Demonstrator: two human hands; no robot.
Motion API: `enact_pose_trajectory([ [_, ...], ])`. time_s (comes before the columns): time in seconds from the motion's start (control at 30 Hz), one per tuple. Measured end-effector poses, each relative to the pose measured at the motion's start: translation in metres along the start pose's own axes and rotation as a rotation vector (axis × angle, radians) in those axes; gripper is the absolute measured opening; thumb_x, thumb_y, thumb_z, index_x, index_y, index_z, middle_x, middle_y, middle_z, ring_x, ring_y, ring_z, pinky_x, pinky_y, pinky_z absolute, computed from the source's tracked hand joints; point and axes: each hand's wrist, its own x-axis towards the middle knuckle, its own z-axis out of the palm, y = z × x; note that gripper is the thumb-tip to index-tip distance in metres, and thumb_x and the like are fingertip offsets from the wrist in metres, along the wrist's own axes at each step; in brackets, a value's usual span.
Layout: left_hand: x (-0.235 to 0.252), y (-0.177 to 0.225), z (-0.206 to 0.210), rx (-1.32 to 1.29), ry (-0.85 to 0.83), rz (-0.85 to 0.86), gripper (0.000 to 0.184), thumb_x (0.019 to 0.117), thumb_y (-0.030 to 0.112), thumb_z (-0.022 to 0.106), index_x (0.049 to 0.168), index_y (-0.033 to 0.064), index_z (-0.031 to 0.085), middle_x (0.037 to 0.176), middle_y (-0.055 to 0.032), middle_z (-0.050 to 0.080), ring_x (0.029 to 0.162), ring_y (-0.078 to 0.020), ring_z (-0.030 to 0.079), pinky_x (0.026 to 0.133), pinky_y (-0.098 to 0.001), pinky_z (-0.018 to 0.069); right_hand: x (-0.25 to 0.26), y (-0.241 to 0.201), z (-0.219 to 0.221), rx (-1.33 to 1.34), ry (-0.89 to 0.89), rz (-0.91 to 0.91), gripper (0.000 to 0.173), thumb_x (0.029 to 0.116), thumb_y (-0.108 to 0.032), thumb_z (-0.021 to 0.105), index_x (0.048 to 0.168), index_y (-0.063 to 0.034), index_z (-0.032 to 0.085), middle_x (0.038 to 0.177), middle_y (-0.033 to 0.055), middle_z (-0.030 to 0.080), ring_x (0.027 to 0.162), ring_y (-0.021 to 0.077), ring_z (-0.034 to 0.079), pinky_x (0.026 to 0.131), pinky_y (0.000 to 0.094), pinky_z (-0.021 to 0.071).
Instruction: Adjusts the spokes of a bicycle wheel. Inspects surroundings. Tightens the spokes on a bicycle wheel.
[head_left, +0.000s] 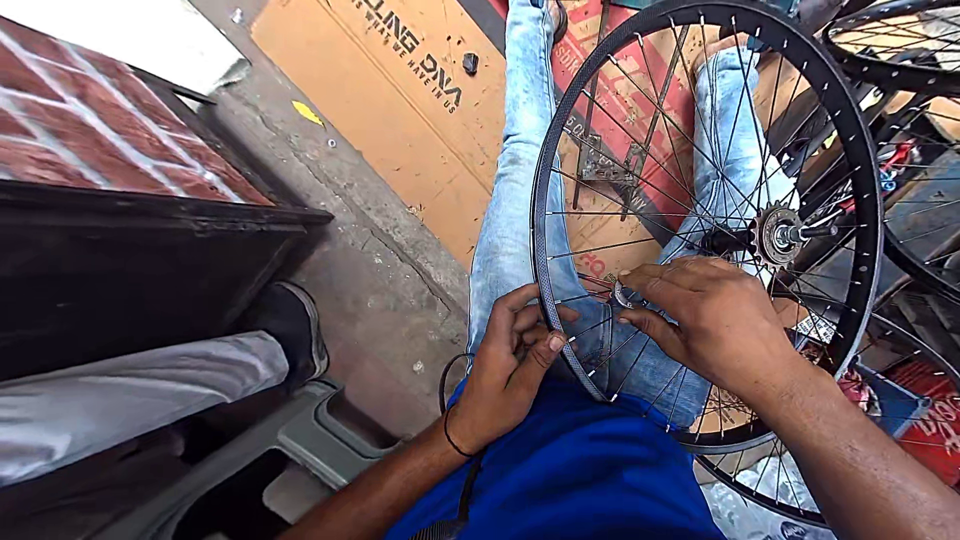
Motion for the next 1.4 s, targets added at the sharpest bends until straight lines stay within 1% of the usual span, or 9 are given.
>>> enact_pose_trajectory([
  [0.23, -0.001, 0.0, 0.002, -0.068, 0.038, 0.03, 0.036, 0.1024, 0.011, 0.06, 0.136, 0.008, 0.046, 0.126, -0.0118, 0.067, 0.097, -0.0272, 0.073, 0.083, -0.0396, 0.0641, -0.003, 0.009, 0.011, 0.111, 0.06, 0.022, 0.032, 0.1028, -0.04, 0.06, 0.112, -0.0164, 0.08, 0.109, 0.0038, 0.077, 0.102, 0.02, 0.072, 0.087, 0.0379, 0.0586],
  [0.4, -0.001, -0.001, 0.003, -0.069, 0.042, 0.036, 0.035, 0.1021, 0.011, 0.06, 0.134, 0.0081, 0.047, 0.125, -0.012, 0.068, 0.096, -0.0269, 0.073, 0.083, -0.0389, 0.0642, 0.0, -0.002, 0.023, 0.015, 0.085, -0.147, 0.032, 0.1068, -0.034, 0.054, 0.123, -0.016, 0.076, 0.116, 0.0085, 0.075, 0.096, 0.0235, 0.073, 0.083, 0.0386, 0.0593],
  [0.57, -0.002, -0.004, 0.003, -0.068, 0.063, 0.044, 0.037, 0.1007, 0.009, 0.062, 0.135, 0.0077, 0.049, 0.117, -0.0103, 0.069, 0.095, -0.0225, 0.073, 0.084, -0.037, 0.0634, 0.026, -0.019, 0.036, 0.234, 0.1, -0.174, 0.028, 0.105, -0.028, 0.056, 0.115, -0.0156, 0.078, 0.093, 0.0029, 0.074, 0.08, 0.0177, 0.069, 0.067, 0.0345, 0.0556],
  [0.7, -0.003, -0.006, 0.0, -0.071, 0.062, 0.051, 0.036, 0.1018, 0.01, 0.06, 0.135, 0.0079, 0.049, 0.117, -0.0105, 0.069, 0.095, -0.0224, 0.073, 0.084, -0.0365, 0.0636, 0.028, -0.018, 0.035, 0.468, 0.034, -0.069, 0.029, 0.1055, -0.035, 0.058, 0.113, -0.0178, 0.08, 0.1, -0.0035, 0.074, 0.095, 0.0079, 0.069, 0.079, 0.0301, 0.0576],
  [0.87, -0.001, -0.005, 0.003, -0.053, 0.064, 0.064, 0.037, 0.1009, 0.009, 0.061, 0.135, 0.0077, 0.049, 0.115, -0.0089, 0.069, 0.094, -0.0203, 0.073, 0.083, -0.0335, 0.0633, 0.027, -0.029, 0.043, 0.434, 0.165, 0.08, 0.032, 0.0912, -0.024, 0.078, 0.12, -0.0116, 0.076, 0.09, 0.0005, 0.075, 0.073, 0.0121, 0.068, 0.065, 0.034, 0.0569],
  [1.03, -0.004, -0.003, -0.003, 0.175, 0.098, 0.026, 0.038, 0.1014, 0.02, 0.063, 0.136, 0.01, 0.052, 0.113, -0.0038, 0.071, 0.08, -0.0151, 0.072, 0.072, -0.0295, 0.0633, 0.037, -0.046, 0.053, 0.007, 0.017, 0.146, 0.011, 0.0862, -0.022, 0.066, 0.083, -0.0111, 0.068, 0.062, 0.003, 0.059, 0.055, 0.0226, 0.062, 0.047, 0.0393, 0.0475],
  [1.1, -0.005, -0.004, -0.004, 0.173, 0.108, 0.031, 0.043, 0.1007, 0.023, 0.065, 0.14, 0.0103, 0.053, 0.129, -0.0062, 0.065, 0.079, -0.0159, 0.071, 0.071, -0.0311, 0.0643, 0.042, -0.049, 0.049, -0.04, -0.094, 0.153, 0.014, 0.0866, -0.025, 0.065, 0.08, -0.0124, 0.064, 0.058, 0.003, 0.054, 0.051, 0.0235, 0.059, 0.044, 0.0399, 0.0435],
  [1.3, -0.005, 0.001, 0.002, 0.11, 0.137, 0.047, 0.038, 0.0974, 0.021, 0.068, 0.134, 0.0111, 0.06, 0.138, -0.0077, 0.056, 0.086, -0.0156, 0.07, 0.074, -0.03, 0.0638, 0.033, -0.039, 0.012, 0.406, -0.208, 0.241, 0.034, 0.0781, -0.032, 0.074, 0.111, -0.0225, 0.071, 0.077, -0.0097, 0.064, 0.062, 0.0071, 0.058, 0.054, 0.0344, 0.0489],
  [1.4, -0.005, -0.001, 0.002, 0.071, 0.141, 0.035, 0.037, 0.0969, 0.017, 0.068, 0.132, 0.0102, 0.061, 0.137, -0.0088, 0.058, 0.085, -0.0167, 0.07, 0.074, -0.0303, 0.0639, 0.025, -0.026, 0.013, 0.652, -0.156, 0.153, 0.02, 0.0925, -0.028, 0.07, 0.11, -0.0181, 0.076, 0.11, -0.0058, 0.073, 0.088, 0.0046, 0.067, 0.073, 0.0283, 0.0588],
])
